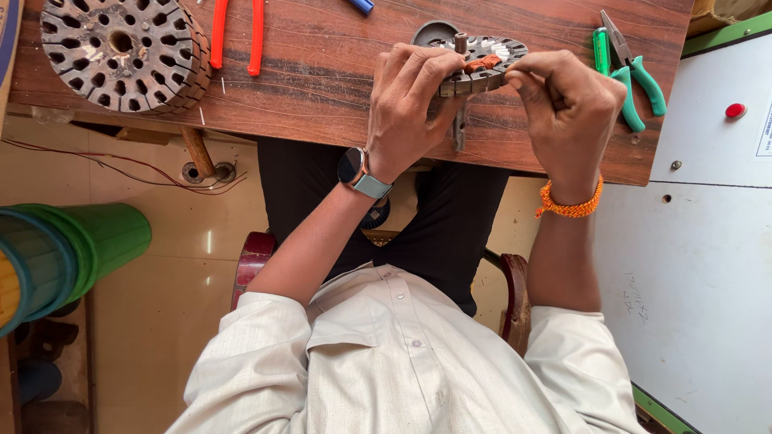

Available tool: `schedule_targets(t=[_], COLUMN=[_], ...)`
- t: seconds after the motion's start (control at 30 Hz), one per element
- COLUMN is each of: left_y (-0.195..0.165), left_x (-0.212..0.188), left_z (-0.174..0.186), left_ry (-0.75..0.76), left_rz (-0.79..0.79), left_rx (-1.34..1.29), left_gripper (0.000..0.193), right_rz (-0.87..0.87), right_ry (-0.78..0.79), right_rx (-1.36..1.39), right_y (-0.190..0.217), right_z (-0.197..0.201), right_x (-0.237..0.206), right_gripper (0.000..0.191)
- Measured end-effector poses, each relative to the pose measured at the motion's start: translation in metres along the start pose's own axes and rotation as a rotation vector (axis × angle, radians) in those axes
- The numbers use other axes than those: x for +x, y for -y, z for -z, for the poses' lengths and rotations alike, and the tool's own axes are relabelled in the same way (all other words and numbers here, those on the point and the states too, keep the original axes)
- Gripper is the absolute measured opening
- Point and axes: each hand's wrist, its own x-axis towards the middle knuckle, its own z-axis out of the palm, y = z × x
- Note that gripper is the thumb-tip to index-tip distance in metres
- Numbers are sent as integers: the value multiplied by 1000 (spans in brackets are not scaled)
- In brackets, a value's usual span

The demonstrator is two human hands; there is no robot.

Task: The person winds copper wire around a stator core held in a bench vise. They rotate the stator and guide the wire into slots, continuing the winding process throughout the clip.

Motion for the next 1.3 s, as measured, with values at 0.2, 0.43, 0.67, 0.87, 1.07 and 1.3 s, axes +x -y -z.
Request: schedule_targets(t=[0.2,0.43,0.67,0.87,1.07,1.3], left_y=[-1,-6,1,28,47,57], left_x=[-1,5,36,65,56,59], left_z=[1,8,14,-6,-3,6], left_ry=[13,10,206,231,441,471], left_rz=[-11,4,529,197,460,248], left_rx=[22,-52,-275,-593,-969,-894], left_gripper=[51,46,36,30,19,15], right_rz=[119,386,404,422,215,-26], right_ry=[59,161,200,154,160,221], right_rx=[-85,-169,-211,-219,-169,-12], right_y=[-3,-2,1,1,15,37], right_z=[5,-4,-8,-10,-8,7], right_x=[27,79,85,84,68,26], right_gripper=[9,5,9,9,14,8])
